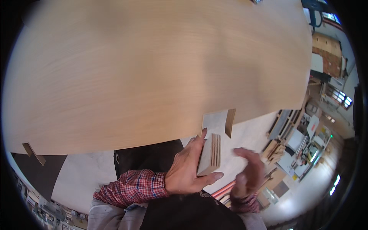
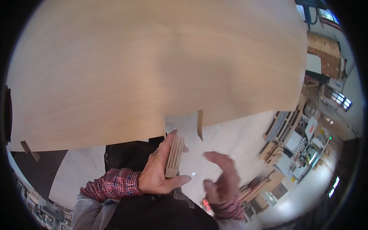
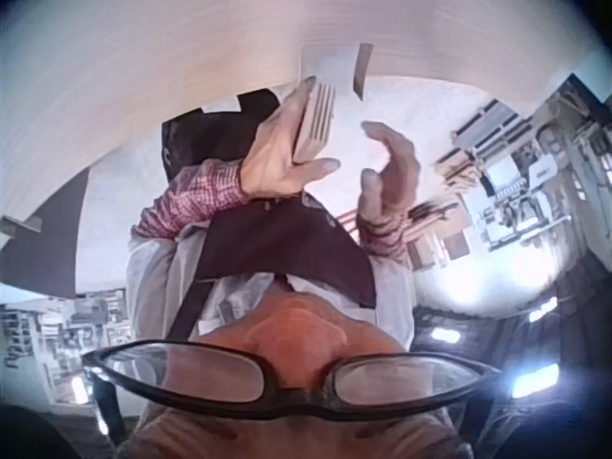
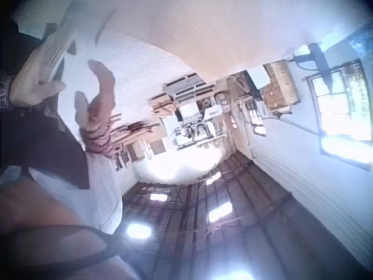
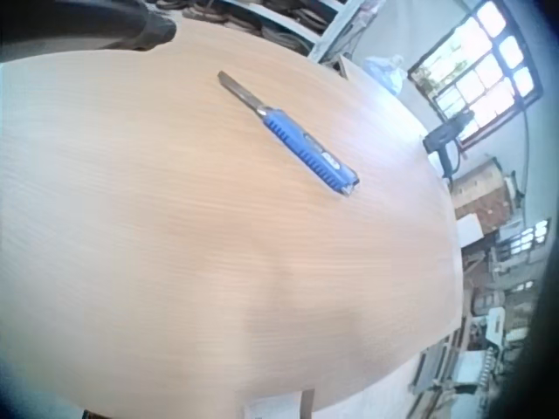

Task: The person applies a thin wooden edge band to the edge of a large wooden panel. They use a heat gun to warm the band, press it into place with a wooden block, and trim the excess with a utility knife.

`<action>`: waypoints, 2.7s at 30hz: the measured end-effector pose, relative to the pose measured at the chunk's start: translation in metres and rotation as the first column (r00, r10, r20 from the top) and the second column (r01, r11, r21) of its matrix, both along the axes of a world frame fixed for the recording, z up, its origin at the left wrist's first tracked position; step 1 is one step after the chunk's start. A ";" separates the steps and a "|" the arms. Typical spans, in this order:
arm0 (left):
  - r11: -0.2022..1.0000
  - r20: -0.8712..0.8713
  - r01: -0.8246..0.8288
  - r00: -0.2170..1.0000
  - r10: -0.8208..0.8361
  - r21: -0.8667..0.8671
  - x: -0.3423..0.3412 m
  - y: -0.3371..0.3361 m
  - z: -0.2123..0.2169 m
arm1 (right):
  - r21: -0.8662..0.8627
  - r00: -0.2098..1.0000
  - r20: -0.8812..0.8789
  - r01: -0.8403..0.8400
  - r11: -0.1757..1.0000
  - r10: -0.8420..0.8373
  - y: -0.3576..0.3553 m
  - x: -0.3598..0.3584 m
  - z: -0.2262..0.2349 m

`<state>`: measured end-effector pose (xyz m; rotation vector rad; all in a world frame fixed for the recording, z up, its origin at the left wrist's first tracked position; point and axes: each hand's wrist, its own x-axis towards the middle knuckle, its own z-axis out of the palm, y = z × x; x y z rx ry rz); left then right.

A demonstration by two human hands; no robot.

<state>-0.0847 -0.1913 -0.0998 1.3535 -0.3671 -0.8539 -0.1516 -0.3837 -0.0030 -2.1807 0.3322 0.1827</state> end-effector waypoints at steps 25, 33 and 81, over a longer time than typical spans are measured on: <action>0.933 -0.352 -0.326 0.900 0.257 -0.151 0.050 0.056 -0.043 | 0.650 0.912 -0.376 0.387 0.654 -0.166 0.064 0.038 -0.054; 0.952 -0.219 -0.213 0.962 0.165 -0.219 0.058 0.037 -0.048 | 0.462 0.923 -0.356 0.309 0.831 -0.146 0.058 0.053 -0.041; 0.986 -0.364 -0.112 0.930 0.060 -0.123 0.055 0.066 -0.057 | 0.340 0.884 -0.413 0.371 0.864 -0.218 0.059 0.079 -0.022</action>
